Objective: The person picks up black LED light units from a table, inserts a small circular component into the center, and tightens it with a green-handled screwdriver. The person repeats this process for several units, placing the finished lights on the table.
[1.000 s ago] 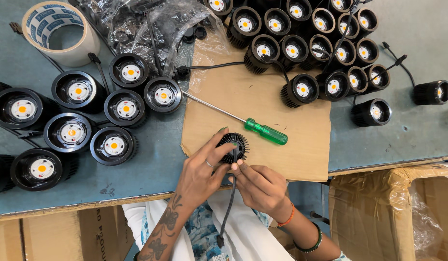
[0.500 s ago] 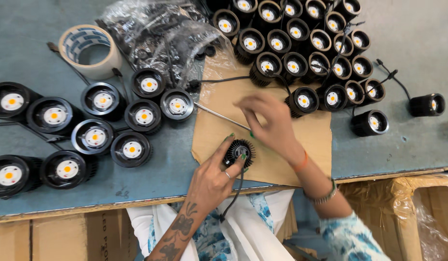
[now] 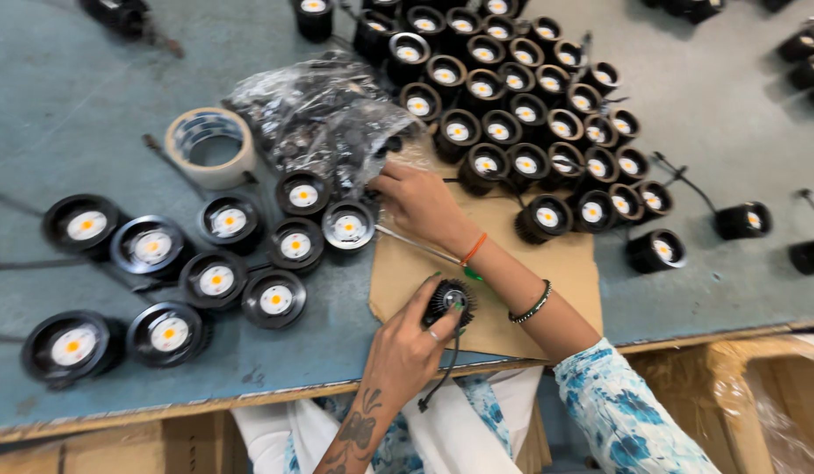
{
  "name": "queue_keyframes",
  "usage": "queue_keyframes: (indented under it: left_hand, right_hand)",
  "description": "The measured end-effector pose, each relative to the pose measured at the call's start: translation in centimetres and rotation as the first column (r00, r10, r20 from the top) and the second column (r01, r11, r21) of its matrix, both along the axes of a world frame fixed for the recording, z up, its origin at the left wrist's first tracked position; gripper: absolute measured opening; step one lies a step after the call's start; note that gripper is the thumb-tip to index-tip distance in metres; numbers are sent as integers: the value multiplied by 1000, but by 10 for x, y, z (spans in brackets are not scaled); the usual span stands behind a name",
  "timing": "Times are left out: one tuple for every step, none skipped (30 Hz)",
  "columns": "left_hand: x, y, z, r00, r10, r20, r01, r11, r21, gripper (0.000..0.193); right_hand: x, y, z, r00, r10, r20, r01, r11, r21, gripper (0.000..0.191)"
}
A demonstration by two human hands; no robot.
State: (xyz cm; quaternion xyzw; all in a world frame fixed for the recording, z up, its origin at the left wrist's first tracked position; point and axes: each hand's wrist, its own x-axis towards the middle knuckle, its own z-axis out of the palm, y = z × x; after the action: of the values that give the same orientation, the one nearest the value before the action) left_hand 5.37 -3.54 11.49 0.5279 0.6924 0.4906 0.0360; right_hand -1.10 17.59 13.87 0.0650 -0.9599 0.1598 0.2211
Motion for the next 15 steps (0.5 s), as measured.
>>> queue_keyframes:
  left_hand:
    - [0, 0, -1, 1000, -3, 10, 3, 1000, -1, 38]
    - [0, 0, -2, 1000, -5, 21, 5, 1000, -4, 38]
    - [1, 0, -3, 1000, -3, 14, 3, 1000, 4, 38]
    - [1, 0, -3, 1000, 3, 7, -3, 1000, 11, 38]
    - [1, 1, -4, 1000, 11, -1, -11, 1000, 17, 37]
    - [1, 1, -4, 1000, 7, 3, -7, 1000, 7, 37]
    - [1, 1, -4, 1000, 6, 7, -6, 1000, -4, 36]
    - [2, 0, -4, 1000, 7, 10, -6, 1000, -17, 35]
    - [2, 1, -4, 1000, 6, 8, -6, 1000, -13, 35]
    - [2, 1, -3, 1000, 8, 5, -8, 1000, -9, 35]
    - [2, 1, -3, 1000, 11, 3, -11, 1000, -7, 34]
    - [2, 1, -2, 1000, 10, 6, -10, 1000, -10, 34]
    - [2, 1, -2, 1000, 10, 10, -10, 1000, -13, 33]
    - [2, 0, -2, 1000, 12, 14, -12, 1000, -18, 33]
    - [2, 0, -1, 1000, 11, 18, -11, 1000, -18, 32]
  right_hand:
    - [5, 2, 1, 1000, -22, 13, 23, 998, -57, 30]
    - [13, 5, 2, 999, -42, 26, 45, 992, -114, 25]
    - [21, 9, 3, 993, -87, 83, 106, 960, -261, 28]
    - [31, 12, 5, 983, -118, 144, 167, 902, -399, 31]
    - [41, 16, 6, 969, -137, 206, 227, 819, -526, 34]
    - [51, 19, 7, 955, -129, 266, 270, 741, -614, 30]
    - [61, 22, 8, 940, -111, 322, 313, 651, -691, 26]
    - [71, 25, 9, 924, -84, 374, 356, 550, -755, 22]
    - [80, 26, 8, 907, -126, 402, 391, 607, -692, 21]
    - [87, 26, 8, 889, -168, 426, 422, 659, -623, 19]
    - [94, 27, 9, 870, -210, 446, 451, 704, -549, 18]
    - [99, 27, 11, 877, -251, 410, 439, 764, -473, 18]
    - [105, 27, 13, 884, -285, 371, 427, 815, -391, 18]
    - [109, 27, 17, 891, -312, 328, 413, 858, -305, 19]
    - [112, 27, 21, 896, -329, 299, 407, 878, -252, 19]
